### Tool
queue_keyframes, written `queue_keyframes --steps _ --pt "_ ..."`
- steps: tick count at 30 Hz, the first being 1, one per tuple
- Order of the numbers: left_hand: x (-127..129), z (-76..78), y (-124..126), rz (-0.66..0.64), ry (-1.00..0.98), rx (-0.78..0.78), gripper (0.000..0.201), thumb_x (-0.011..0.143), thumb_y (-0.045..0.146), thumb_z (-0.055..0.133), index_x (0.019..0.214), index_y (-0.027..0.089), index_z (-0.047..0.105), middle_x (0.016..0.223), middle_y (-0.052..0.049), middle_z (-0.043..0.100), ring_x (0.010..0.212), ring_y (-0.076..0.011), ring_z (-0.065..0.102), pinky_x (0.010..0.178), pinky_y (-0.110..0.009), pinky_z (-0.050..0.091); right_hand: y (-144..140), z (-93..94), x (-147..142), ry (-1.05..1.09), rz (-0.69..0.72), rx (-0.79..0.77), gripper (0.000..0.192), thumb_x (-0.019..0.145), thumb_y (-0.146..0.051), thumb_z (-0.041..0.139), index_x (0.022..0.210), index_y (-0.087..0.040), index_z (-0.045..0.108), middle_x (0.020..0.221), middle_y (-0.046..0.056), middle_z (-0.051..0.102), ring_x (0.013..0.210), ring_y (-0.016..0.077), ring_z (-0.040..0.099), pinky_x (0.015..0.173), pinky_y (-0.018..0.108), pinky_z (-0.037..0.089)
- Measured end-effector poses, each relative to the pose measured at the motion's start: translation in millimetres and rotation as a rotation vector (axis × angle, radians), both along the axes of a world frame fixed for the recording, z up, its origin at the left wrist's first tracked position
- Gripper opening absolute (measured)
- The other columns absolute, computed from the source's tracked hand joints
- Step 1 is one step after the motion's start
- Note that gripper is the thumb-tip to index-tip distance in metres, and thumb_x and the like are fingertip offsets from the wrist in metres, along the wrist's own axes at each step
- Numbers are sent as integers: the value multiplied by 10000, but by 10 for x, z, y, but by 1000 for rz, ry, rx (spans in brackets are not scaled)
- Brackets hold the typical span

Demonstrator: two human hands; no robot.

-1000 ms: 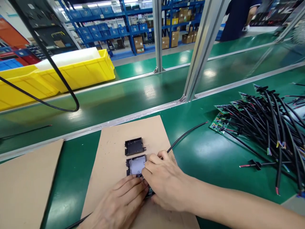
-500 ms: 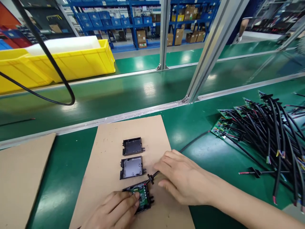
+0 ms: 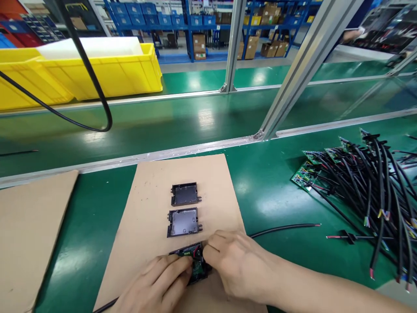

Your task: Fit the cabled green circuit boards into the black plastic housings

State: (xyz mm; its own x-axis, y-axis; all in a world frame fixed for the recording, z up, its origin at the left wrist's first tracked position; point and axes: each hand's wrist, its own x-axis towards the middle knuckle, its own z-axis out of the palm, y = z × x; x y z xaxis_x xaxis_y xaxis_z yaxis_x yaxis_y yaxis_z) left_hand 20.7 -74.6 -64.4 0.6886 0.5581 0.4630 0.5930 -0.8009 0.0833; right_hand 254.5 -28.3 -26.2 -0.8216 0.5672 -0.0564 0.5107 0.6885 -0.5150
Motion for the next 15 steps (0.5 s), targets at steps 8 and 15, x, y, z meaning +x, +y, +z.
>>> queue_keyframes --steps 8,15 --pt "0 103 39 -49 56 11 275 929 49 422 945 178 664 1095 -40 699 848 -159 596 708 -265 488 53 83 -85 -161 109 123 203 738 -33 475 849 -155 593 827 68 621 710 194 509 546 330 289" --pt "41 107 42 -55 78 -37 390 1001 107 320 839 170 670 1109 -24 698 911 -163 596 733 -281 462 40 34 -91 -190 102 214 101 823 -104 513 864 -150 592 821 70 614 706 194 511 525 326 268"
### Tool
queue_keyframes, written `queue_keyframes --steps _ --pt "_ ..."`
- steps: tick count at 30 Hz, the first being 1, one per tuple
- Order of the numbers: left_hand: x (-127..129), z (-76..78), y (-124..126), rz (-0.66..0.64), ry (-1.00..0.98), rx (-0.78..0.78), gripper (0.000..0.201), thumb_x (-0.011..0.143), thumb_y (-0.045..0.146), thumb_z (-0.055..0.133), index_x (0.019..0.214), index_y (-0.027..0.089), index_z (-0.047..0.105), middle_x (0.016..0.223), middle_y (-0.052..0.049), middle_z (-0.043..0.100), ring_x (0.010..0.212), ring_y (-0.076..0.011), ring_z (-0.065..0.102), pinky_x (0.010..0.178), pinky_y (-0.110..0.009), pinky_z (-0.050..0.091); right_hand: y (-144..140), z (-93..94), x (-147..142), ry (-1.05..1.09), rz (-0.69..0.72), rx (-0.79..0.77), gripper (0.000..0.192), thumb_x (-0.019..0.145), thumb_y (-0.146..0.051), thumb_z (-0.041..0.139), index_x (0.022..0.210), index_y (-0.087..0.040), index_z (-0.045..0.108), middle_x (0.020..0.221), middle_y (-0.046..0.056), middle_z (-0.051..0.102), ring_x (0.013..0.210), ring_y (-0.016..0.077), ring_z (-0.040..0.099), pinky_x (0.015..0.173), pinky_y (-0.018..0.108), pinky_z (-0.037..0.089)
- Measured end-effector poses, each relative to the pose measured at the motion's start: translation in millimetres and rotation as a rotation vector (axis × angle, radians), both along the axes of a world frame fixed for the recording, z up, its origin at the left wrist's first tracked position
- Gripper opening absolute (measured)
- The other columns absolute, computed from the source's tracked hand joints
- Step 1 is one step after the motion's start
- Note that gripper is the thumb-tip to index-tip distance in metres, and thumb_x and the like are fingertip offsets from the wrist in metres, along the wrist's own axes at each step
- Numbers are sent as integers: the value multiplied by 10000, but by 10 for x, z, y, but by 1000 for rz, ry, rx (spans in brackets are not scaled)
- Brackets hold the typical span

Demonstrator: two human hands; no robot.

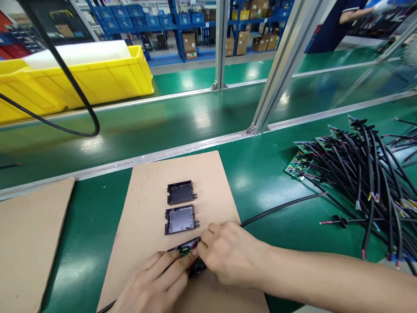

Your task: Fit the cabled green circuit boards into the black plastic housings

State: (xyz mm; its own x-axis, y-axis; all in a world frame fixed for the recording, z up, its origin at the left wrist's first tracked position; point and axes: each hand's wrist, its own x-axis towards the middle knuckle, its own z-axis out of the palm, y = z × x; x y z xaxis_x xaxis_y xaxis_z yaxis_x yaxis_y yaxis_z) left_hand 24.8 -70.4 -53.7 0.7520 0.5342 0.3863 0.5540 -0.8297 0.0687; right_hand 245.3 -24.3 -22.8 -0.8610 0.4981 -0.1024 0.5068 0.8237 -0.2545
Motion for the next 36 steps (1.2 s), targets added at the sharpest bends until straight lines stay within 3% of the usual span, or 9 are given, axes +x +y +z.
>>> queue_keyframes --steps 3,6,10,19,30,33,36 --pt "-25 -61 -46 -9 -8 47 387 1013 112 305 937 133 684 1171 -56 681 975 -173 589 826 -300 441 4 -48 92 53 -30 7 105 860 -117 509 908 -161 592 870 49 610 725 182 494 547 316 296" --pt "-39 -85 -84 -7 7 55 377 999 75 303 998 103 680 1144 -89 682 985 -191 592 861 -320 436 -20 -108 160 129 27 107 141 924 -117 465 930 -152 601 854 45 598 728 186 475 542 327 294" --pt "2 -37 -81 5 -12 15 418 1013 73 265 968 106 680 1025 -62 693 921 -171 594 843 -301 450 -52 -161 186 187 96 179 180 958 -124 433 928 -130 611 845 57 589 733 194 470 533 336 290" --pt "27 41 -65 13 71 12 358 1003 86 327 924 145 671 1041 -27 661 932 -154 576 821 -272 466 -62 -115 179 327 129 250 229 944 -121 401 907 -117 627 820 68 590 707 195 465 556 345 325" --pt "23 -6 -53 -2 -27 -3 339 968 46 359 962 125 689 1115 -35 675 942 -167 601 809 -292 476 26 -148 212 311 155 241 197 946 -117 479 786 -153 588 766 28 563 681 166 450 555 336 276" --pt "25 3 -49 -3 15 17 339 965 46 361 1008 115 691 1190 -53 663 949 -166 607 809 -294 476 27 -113 208 274 172 236 198 961 -130 467 805 -154 587 754 29 555 682 166 452 558 334 275" --pt "33 21 -47 -2 0 33 354 980 55 346 970 105 697 1126 -58 686 947 -168 614 835 -293 467 22 -51 177 247 200 260 215 975 -146 417 865 -149 602 797 45 576 690 173 459 559 341 285"
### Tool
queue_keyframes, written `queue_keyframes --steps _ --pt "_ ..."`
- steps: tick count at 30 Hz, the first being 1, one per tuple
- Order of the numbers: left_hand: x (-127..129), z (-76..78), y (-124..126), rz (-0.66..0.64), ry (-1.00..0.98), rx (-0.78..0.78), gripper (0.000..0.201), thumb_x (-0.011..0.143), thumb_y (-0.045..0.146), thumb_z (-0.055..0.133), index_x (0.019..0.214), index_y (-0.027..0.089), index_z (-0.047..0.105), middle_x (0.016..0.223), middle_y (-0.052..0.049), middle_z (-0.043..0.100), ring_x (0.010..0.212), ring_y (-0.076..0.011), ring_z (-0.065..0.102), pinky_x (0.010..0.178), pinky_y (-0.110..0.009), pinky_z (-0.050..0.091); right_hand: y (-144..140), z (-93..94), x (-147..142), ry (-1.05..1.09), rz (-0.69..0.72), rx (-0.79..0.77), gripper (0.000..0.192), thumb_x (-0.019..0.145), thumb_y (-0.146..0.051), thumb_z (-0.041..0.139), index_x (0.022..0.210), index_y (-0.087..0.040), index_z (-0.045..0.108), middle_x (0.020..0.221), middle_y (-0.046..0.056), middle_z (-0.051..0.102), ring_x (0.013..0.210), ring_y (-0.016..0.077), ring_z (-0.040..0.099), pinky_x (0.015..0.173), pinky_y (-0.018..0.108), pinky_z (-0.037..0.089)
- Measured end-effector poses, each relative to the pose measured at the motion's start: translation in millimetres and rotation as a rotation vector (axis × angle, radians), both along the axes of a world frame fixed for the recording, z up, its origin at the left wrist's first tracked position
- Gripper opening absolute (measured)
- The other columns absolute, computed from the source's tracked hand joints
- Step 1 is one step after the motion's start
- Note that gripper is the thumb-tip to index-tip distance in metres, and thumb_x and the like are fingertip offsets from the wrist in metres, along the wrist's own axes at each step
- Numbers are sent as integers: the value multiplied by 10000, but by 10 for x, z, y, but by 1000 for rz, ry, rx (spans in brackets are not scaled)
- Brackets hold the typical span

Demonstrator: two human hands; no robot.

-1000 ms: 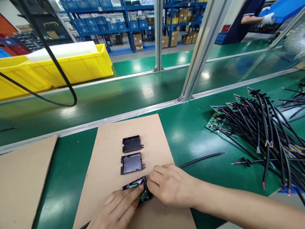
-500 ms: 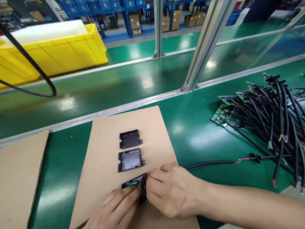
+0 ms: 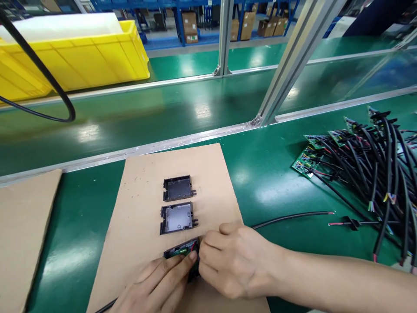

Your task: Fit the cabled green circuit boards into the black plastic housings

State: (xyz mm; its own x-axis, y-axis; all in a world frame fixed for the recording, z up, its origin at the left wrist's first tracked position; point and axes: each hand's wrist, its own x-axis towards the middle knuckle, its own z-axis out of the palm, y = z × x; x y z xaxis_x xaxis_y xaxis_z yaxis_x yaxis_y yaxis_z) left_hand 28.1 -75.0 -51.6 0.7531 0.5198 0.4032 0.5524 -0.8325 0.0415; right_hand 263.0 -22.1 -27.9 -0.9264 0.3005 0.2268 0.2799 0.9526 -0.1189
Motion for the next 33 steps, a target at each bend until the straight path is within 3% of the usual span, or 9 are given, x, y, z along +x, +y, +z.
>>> queue_keyframes --steps 4,7,10,17,24,33 --pt "11 35 7 0 30 -1 344 981 48 349 1017 98 688 1142 -59 684 962 -172 618 856 -296 468 -4 10 -14 -48 -6 -17 204 962 -147 421 874 -155 605 816 51 588 703 185 475 565 349 307" --pt "7 44 11 13 32 -1 336 973 36 353 1077 76 670 1114 -61 687 919 -158 623 824 -279 480 -6 -25 -2 36 -16 -22 186 951 -138 453 884 -138 626 788 46 586 694 179 482 561 342 310" --pt "-14 33 9 3 14 -14 319 978 59 369 999 116 682 1082 -46 684 925 -149 622 830 -265 493 -17 -53 14 121 -11 -33 200 945 -124 452 863 -135 634 786 50 595 687 174 484 565 338 308" --pt "-59 29 -9 -18 49 -38 277 970 74 398 965 135 669 1123 -57 660 966 -155 619 897 -267 494 2 -103 40 54 -52 -111 179 945 -121 496 806 -152 604 775 24 584 689 174 462 561 336 300" --pt "-67 12 -17 -20 54 -54 278 971 76 390 999 136 661 1146 -56 652 997 -150 614 941 -268 481 -18 -149 39 191 -61 -122 279 995 -102 368 894 -112 628 802 52 613 706 171 472 584 326 326" --pt "-39 66 32 -48 60 -81 314 979 71 370 999 131 678 1166 -56 661 1006 -164 603 864 -260 488 19 -73 -45 -53 -66 -163 140 941 -137 508 810 -174 543 800 21 575 711 180 457 544 335 273"
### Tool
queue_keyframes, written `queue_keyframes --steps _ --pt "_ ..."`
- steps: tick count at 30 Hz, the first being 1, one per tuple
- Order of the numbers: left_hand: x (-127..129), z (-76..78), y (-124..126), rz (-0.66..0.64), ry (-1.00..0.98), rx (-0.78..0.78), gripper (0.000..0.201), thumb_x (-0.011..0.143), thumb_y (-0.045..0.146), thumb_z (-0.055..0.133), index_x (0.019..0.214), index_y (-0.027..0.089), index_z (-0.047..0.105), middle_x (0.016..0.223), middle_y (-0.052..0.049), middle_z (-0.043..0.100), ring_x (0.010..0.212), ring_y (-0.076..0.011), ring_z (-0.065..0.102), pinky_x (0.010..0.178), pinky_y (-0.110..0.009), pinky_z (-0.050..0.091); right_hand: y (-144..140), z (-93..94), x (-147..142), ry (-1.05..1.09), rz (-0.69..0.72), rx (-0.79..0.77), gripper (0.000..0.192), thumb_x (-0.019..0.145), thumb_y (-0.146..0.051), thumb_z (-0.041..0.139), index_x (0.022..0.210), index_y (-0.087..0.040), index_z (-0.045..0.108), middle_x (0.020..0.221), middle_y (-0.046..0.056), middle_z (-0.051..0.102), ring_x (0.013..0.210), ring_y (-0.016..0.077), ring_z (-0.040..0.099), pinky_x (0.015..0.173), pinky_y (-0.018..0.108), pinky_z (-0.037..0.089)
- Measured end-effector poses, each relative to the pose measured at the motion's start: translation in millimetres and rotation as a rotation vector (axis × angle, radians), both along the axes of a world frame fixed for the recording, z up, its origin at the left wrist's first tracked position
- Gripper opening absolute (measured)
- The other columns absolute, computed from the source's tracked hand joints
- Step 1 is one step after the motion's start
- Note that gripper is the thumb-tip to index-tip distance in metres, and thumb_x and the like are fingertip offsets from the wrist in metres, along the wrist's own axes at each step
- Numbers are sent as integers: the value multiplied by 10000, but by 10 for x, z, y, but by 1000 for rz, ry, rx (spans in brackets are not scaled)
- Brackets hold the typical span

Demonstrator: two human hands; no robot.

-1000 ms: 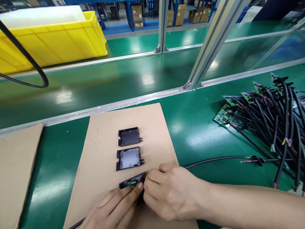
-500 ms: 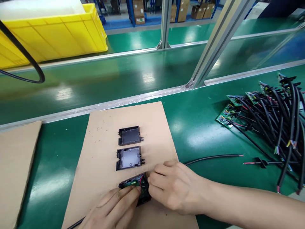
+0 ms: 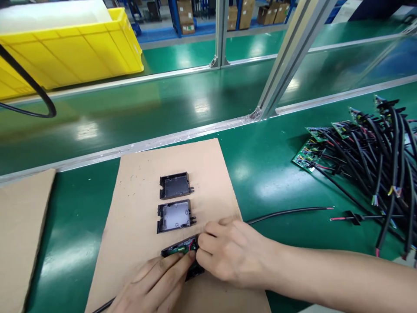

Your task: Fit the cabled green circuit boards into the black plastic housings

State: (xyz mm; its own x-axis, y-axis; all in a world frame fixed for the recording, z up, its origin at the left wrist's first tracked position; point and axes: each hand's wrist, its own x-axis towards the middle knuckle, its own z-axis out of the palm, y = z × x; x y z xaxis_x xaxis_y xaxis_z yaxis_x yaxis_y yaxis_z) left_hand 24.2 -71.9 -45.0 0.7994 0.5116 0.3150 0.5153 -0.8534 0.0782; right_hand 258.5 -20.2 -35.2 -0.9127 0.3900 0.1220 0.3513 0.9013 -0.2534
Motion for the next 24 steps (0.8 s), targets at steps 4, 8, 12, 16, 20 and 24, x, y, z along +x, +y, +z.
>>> queue_keyframes --steps 4,8,12,16,20,24 --pt "55 -32 -12 44 -50 36 390 980 46 302 951 93 688 1111 -87 681 963 -180 603 846 -291 472 -40 60 -79 -116 -21 75 73 885 -134 564 823 -169 548 773 36 568 703 195 462 514 326 242" --pt "59 -77 -24 43 -105 30 382 983 59 302 984 71 683 1132 -102 672 963 -182 589 842 -292 464 -69 24 -30 -78 -38 66 87 908 -106 518 860 -172 550 805 29 582 712 184 461 545 329 270" --pt "46 -82 -47 39 -103 11 427 1008 93 257 964 83 682 1153 -93 657 949 -174 571 845 -287 454 -87 -40 62 -9 -58 84 109 930 -111 473 896 -157 566 810 29 578 709 182 447 554 340 272" --pt "63 -81 -65 53 -47 19 429 1013 106 253 982 88 680 1175 -90 646 972 -179 558 843 -288 448 -90 -58 81 -4 -22 89 119 917 -108 469 910 -158 576 816 35 585 719 185 455 547 342 265" --pt "87 -88 -49 48 -69 19 388 996 75 296 946 97 680 1203 -79 645 931 -167 563 801 -276 453 -74 -80 49 5 -15 98 135 934 -115 450 910 -159 576 795 31 584 709 184 465 541 344 260" --pt "114 -103 -36 35 -57 54 357 981 65 328 915 90 678 1141 -103 673 925 -179 578 805 -281 458 -82 -129 48 16 -20 128 164 952 -131 447 848 -168 568 785 29 580 688 183 459 550 344 255"
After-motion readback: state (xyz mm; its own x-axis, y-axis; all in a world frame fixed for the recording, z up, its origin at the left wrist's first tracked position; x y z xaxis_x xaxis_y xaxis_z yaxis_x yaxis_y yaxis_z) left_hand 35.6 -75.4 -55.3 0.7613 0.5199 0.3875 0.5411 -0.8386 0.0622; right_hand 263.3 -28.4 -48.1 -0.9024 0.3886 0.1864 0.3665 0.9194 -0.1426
